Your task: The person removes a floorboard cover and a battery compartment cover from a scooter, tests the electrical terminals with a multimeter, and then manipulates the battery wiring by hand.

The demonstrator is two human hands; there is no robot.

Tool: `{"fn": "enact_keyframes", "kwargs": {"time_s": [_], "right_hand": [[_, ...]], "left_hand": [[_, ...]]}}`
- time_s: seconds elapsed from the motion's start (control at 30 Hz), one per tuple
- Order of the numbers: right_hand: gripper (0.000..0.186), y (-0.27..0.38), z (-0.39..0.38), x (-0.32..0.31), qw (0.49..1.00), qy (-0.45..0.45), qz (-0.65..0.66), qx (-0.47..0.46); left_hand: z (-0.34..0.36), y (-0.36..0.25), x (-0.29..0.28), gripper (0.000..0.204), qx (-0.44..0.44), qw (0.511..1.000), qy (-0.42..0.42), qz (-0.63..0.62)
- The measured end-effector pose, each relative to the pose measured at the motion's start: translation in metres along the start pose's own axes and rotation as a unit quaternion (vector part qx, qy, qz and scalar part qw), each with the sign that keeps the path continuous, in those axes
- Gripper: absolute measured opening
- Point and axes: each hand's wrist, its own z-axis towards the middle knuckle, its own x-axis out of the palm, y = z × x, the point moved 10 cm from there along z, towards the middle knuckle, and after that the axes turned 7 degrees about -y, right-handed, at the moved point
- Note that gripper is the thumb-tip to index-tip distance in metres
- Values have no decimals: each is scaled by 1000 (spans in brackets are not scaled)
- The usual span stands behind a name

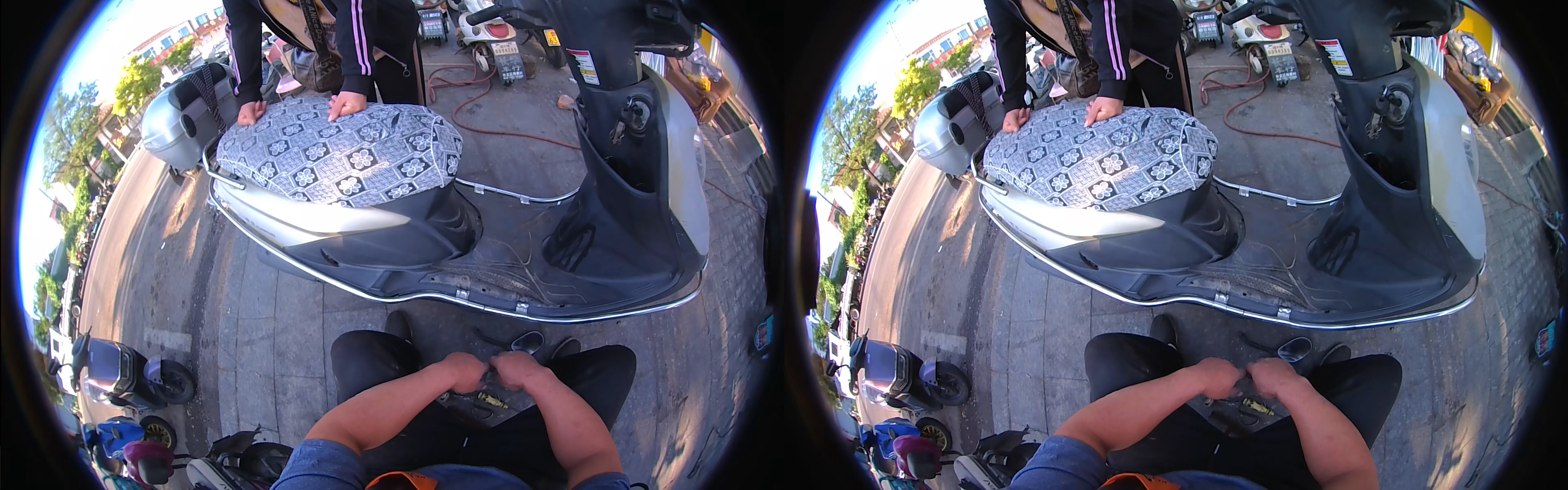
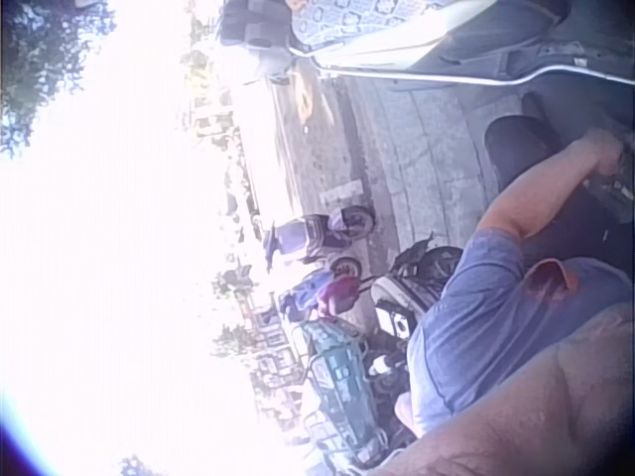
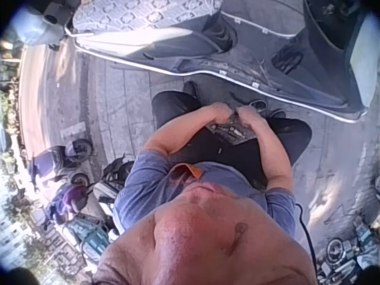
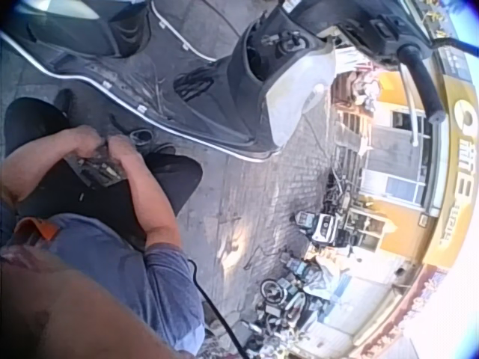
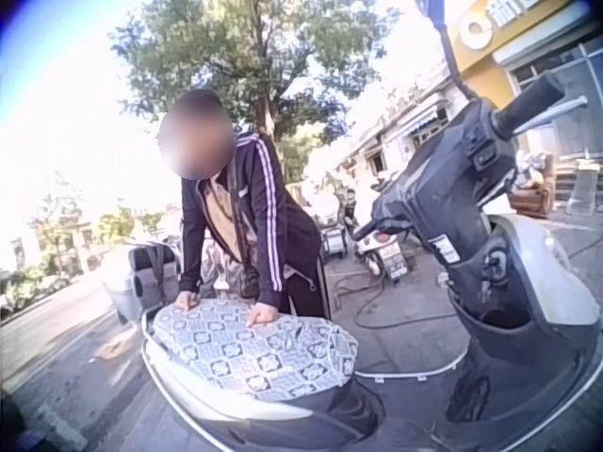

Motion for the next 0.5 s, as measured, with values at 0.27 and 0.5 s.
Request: {"fn": "enact_keyframes", "kwargs": {"time_s": [0.27,0.5], "right_hand": [[31,0,0,-3,1000,0,3,9],[31,1,0,-3,1000,-6,6,6]], "left_hand": [[-2,-3,-4,50,6,1000,-4,-2],[1,-2,0,49,6,1000,2,3]]}}
